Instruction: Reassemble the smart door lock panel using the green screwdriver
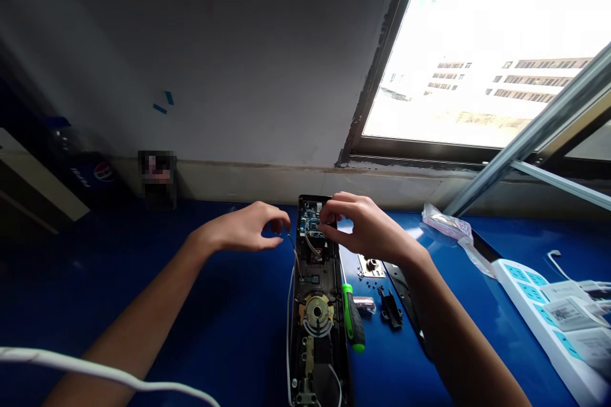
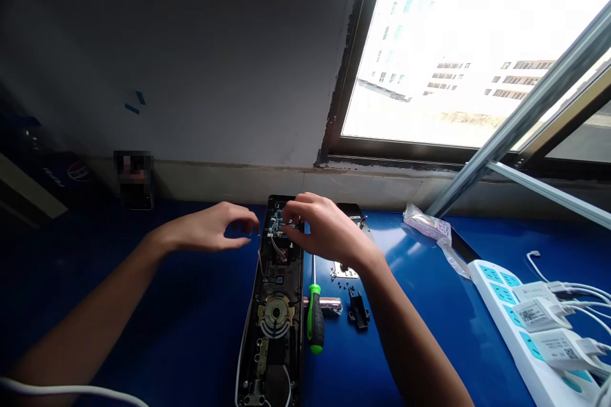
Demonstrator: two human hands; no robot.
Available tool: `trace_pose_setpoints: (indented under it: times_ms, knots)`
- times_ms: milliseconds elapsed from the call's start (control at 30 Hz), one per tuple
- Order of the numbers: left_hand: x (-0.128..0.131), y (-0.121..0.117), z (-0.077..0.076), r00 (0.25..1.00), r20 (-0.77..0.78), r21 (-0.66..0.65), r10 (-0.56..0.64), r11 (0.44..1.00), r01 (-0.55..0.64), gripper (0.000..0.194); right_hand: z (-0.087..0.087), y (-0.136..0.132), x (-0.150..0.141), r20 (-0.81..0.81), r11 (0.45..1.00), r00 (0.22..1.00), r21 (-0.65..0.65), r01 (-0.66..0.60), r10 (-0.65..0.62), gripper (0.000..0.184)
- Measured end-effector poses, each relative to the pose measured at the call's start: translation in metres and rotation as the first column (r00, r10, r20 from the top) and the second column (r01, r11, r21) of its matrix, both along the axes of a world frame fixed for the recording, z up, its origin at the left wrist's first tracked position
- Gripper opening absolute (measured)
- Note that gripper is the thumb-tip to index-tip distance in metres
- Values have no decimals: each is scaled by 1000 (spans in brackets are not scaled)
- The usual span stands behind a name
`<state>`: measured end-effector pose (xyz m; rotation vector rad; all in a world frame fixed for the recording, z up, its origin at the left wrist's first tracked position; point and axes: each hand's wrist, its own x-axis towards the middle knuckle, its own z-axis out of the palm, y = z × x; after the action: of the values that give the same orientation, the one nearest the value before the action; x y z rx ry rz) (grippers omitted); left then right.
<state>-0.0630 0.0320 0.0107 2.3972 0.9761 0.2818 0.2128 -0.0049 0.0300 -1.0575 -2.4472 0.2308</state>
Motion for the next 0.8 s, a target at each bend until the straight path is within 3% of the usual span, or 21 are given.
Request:
trace_pose_setpoints:
  times_ms: [100,233,367,467,700,800]
  knots:
    - [9,4,-13,998,36,-14,-59,998,59,16,-5,0,-8,-24,999,1000,39,-9,10,11]
    - [13,7,-20,995,84,-26,-49,998,51,9,-7,0,-16,18,999,1000,-29,-20,20,11]
    - [9,8,-22,998,45,-179,44,983,-35,22,-7,0,-20,29,996,997,-60,-63,65,10]
    - [13,6,-29,1000,-1,-344,26,939,-25,36,-7,0,-22,22,994,996,-62,-90,92,7]
    - [37,4,-67,991,-22,-282,130,951,-131,55,-6,2,-17,55,996,995,-41,-79,82,2]
    - [39,6,-70,993,-1,-308,120,944,-115,58,-4,2,-13,54,994,994,-50,-97,99,12]
